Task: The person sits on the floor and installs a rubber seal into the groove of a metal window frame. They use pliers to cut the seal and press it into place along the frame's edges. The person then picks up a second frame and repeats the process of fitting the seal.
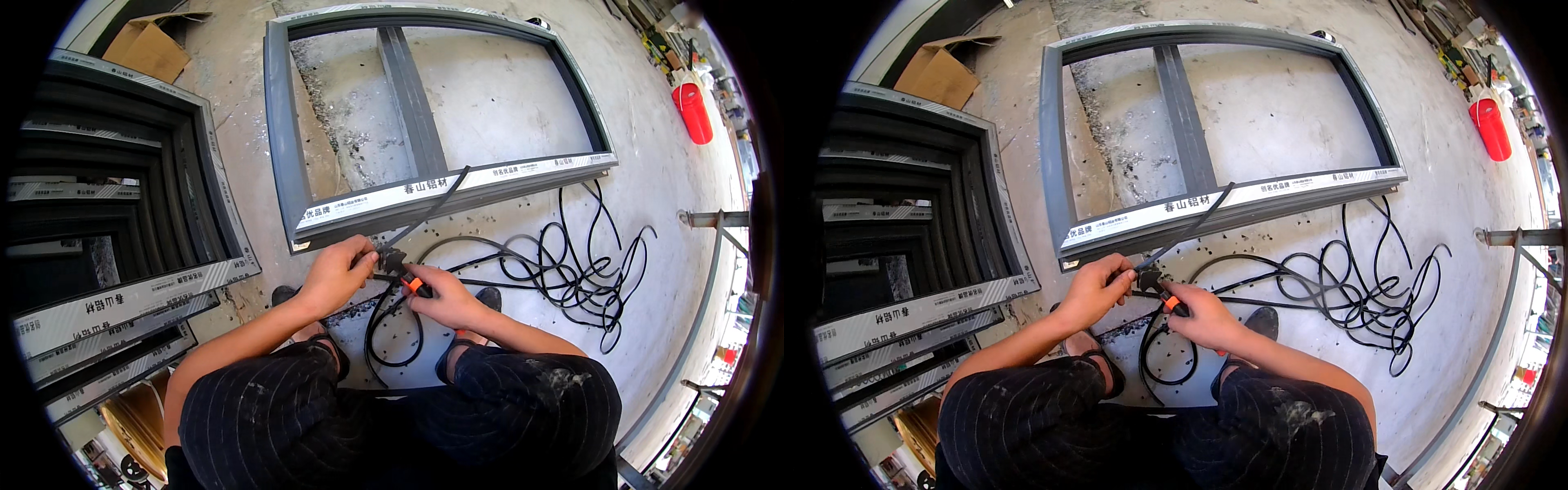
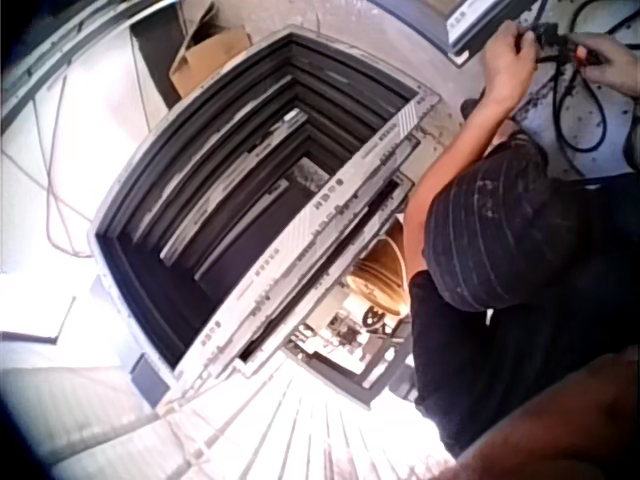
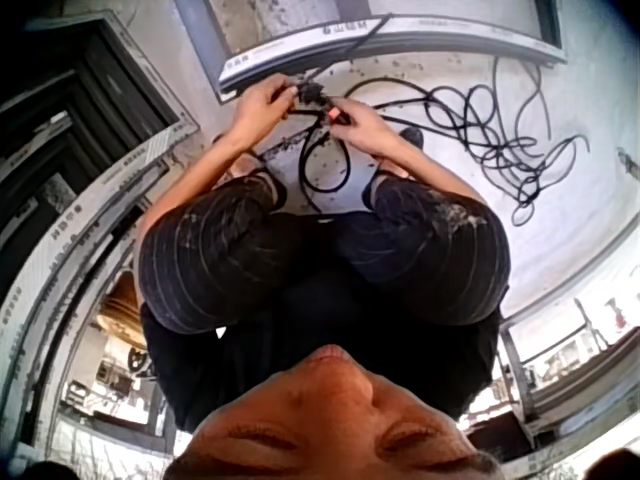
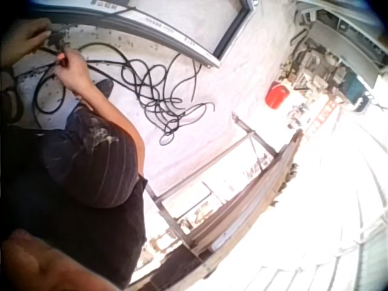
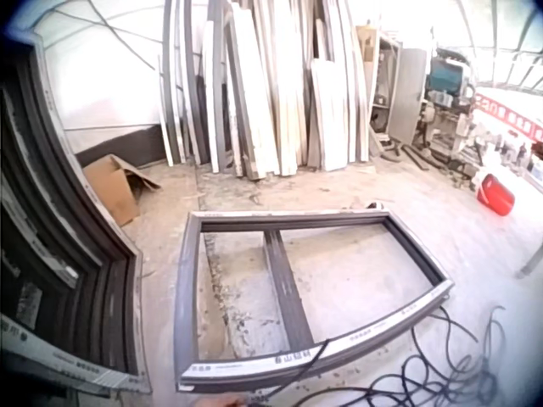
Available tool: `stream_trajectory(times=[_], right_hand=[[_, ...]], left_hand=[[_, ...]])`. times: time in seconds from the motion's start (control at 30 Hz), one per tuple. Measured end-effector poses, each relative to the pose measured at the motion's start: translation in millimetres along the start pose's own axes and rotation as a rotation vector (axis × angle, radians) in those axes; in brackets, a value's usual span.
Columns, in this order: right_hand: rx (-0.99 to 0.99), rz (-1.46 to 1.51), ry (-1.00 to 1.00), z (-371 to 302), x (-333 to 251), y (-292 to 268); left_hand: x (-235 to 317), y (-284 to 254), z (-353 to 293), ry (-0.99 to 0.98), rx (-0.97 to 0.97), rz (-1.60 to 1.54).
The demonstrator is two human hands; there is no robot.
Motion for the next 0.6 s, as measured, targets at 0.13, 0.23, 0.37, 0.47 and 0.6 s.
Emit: stream_trajectory(times=[0.13,0.23,0.37,0.47,0.6], right_hand=[[0.059,0.011,-0.044,-2.9,0.6,0.1],[0.053,0.011,-0.047,-4.5,0.5,0.5],[0.085,-0.055,-0.005,-8.6,-10.9,-4.0],[0.118,-0.089,-0.032,-9.7,-15.9,-5.4],[0.161,-0.109,-0.059,-9.0,-15.4,-6.6]], left_hand=[[6.8,0.6,-0.5,0.041,-0.008,0.055],[10.7,1.3,-2.4,0.049,-0.006,0.102],[12.7,3.4,-2.5,0.058,0.013,0.112],[10.8,4.6,-3.1,0.108,0.064,0.153],[14.9,6.6,-1.5,0.035,0.083,0.057]])
Point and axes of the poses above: each hand's wrist, its own z-axis towards the middle knuckle, its own y-axis out of the palm, x = y × z, the point moved 3 cm from there along z, towards the middle knuckle, and after that the axes turned 11 degrees about y, right-handed, at the moved point
